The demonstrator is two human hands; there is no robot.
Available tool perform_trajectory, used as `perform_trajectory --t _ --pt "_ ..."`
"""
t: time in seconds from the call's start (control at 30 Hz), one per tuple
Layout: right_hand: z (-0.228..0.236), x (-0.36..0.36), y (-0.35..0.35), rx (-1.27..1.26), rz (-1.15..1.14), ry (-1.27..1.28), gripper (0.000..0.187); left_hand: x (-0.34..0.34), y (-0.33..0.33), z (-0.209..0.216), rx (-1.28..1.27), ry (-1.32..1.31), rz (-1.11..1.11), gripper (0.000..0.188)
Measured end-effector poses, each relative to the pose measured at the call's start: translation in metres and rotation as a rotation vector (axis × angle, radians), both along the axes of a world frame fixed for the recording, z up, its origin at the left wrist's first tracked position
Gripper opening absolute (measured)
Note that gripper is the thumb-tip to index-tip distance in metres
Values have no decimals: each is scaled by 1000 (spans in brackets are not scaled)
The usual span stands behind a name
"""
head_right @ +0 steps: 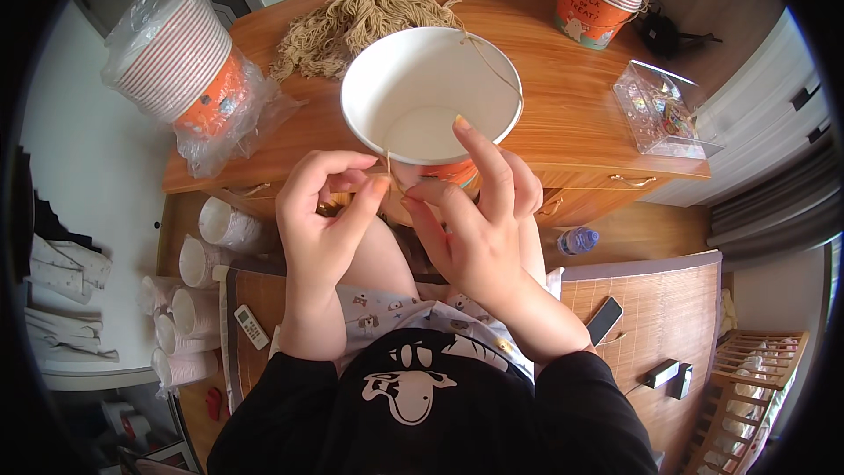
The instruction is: Attaching thin strings to paper bowls to create handles.
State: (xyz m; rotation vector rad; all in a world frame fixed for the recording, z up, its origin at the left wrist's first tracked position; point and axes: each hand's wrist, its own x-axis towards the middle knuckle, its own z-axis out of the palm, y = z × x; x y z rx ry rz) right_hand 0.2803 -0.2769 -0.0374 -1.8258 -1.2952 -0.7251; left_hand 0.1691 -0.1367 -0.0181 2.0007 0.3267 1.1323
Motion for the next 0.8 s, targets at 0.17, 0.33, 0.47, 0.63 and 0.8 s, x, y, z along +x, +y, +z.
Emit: perform_trajectory --t 0.17,0.33,0.47,0.63,0.8 --pt "4 2 -1 -8 -50 -54 25 7 4 -4 -113 54 -112 13" --pt "5 -1 -2 -4 12 41 21 5 1 -12 -427 67 -277 11" --pt "4 -2 -2 -1 34 45 21 9 -1 -27 -538 -52 -384 16" --pt "-2 -3 4 21 10 8 21 11 0 -27 -717 -106 -519 16" --pt "-10 2 8 73 -77 -178 24 14 -1 -27 -796 -145 -562 15"
